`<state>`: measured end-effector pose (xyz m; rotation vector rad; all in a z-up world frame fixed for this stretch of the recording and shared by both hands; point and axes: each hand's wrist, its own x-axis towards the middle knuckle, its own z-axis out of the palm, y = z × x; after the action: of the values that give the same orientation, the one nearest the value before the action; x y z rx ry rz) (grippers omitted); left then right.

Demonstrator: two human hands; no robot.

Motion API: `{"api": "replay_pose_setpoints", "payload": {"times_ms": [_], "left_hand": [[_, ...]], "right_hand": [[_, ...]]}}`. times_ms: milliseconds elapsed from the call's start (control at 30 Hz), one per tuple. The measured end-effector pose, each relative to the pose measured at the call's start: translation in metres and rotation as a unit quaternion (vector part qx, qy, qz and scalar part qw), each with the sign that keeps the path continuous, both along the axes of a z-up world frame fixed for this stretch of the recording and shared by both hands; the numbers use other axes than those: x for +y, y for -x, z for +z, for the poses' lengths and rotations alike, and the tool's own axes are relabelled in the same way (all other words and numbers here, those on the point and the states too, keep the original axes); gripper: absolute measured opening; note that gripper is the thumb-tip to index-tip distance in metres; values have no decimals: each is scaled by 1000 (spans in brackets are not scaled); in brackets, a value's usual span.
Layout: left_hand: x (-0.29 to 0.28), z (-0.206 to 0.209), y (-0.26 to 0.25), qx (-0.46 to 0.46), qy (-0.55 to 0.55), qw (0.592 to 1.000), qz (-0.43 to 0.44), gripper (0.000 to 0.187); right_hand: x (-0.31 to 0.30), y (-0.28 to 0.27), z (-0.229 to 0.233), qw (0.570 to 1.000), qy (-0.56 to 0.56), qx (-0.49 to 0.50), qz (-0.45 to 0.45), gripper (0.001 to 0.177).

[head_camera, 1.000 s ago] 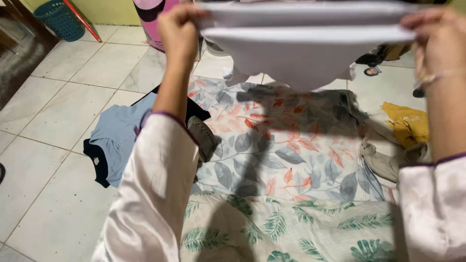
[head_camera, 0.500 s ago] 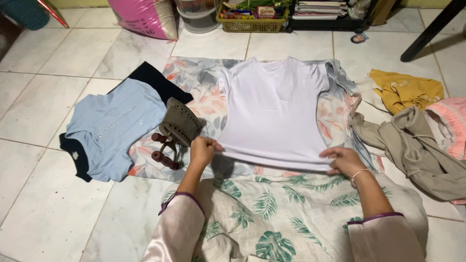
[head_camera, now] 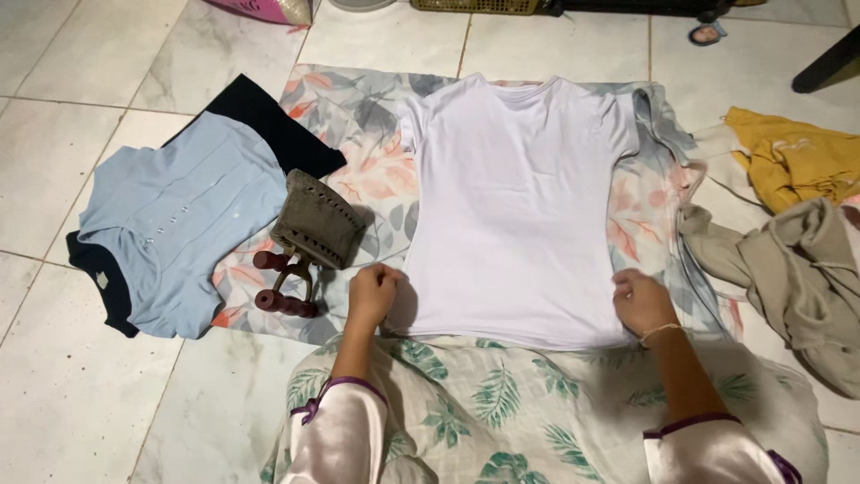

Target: The person irons a white t-shirt laid out on a floral sheet on the floor. They smooth the fabric with their hands, use a traditional charcoal iron to press the shirt, and flip it over to iron the other side.

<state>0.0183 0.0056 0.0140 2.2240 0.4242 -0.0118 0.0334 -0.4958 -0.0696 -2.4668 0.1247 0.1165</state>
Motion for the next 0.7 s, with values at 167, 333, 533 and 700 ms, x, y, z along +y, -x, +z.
{"api": "replay_pose_setpoints", "payload": {"times_ms": [167, 333, 533, 700], "left_hand": [[-30, -11, -15, -56, -132, 989, 35, 24], [-51, -13, -12, -114, -271, 956, 1, 19], [-47, -6, -6, -40, -217, 975, 24, 21], [-51, -17, -2, -42, -276, 959, 47, 19]], "right_hand": [[-6, -16, -45, 997, 42, -36, -61, 41], [1, -27, -65, 985, -129, 16, -116, 39], [-9, -31, -49, 832, -500, 117, -210, 22], [-8, -16, -14, 806, -474, 256, -246, 29]]}}
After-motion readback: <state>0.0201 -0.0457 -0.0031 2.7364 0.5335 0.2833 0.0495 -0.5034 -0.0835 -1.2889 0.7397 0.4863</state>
